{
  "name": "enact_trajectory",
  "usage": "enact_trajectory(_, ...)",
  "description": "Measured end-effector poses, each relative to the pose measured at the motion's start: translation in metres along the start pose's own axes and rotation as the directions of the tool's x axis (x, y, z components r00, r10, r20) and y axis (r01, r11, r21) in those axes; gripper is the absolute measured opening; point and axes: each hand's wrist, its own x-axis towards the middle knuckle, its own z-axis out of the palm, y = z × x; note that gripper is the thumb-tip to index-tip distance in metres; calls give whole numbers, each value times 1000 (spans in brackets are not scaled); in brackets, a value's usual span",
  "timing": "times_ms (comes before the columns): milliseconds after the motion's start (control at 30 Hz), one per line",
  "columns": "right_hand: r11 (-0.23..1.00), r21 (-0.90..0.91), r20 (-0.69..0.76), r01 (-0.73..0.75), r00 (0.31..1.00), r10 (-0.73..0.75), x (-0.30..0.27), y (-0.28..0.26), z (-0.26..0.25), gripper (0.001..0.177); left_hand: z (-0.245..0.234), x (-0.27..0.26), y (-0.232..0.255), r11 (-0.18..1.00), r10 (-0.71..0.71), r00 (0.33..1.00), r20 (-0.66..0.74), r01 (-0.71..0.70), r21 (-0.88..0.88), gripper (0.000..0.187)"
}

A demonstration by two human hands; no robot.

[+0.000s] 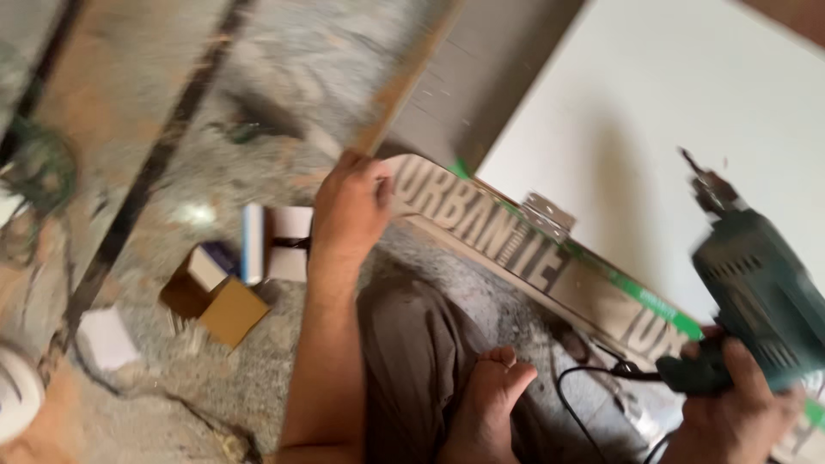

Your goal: The person aligns metal hinges on a white panel and uses a power drill to secure them with screws.

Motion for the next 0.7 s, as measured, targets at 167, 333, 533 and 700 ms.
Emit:
enact_trajectory(167,925,-102,135,366,926,-352,-38,-29,-20,35,-40,-73,-88,799,-200,975,94,107,591,15)
enact_trajectory(333,927,182,123,329,927,-354,-84,-69,-46,42,0,-108,-141,732,-160,985,64,75,677,26)
enact_trajectory(533,758,181,137,627,747,-651,-143,-140,-15,50,25,-115,-167,742,-323,946,-23,268,615,21)
enact_trajectory(700,731,232,140,642,721,-678,-163,-164,-13,49,17,-117,-174,797,-305,952,19,244,552,16)
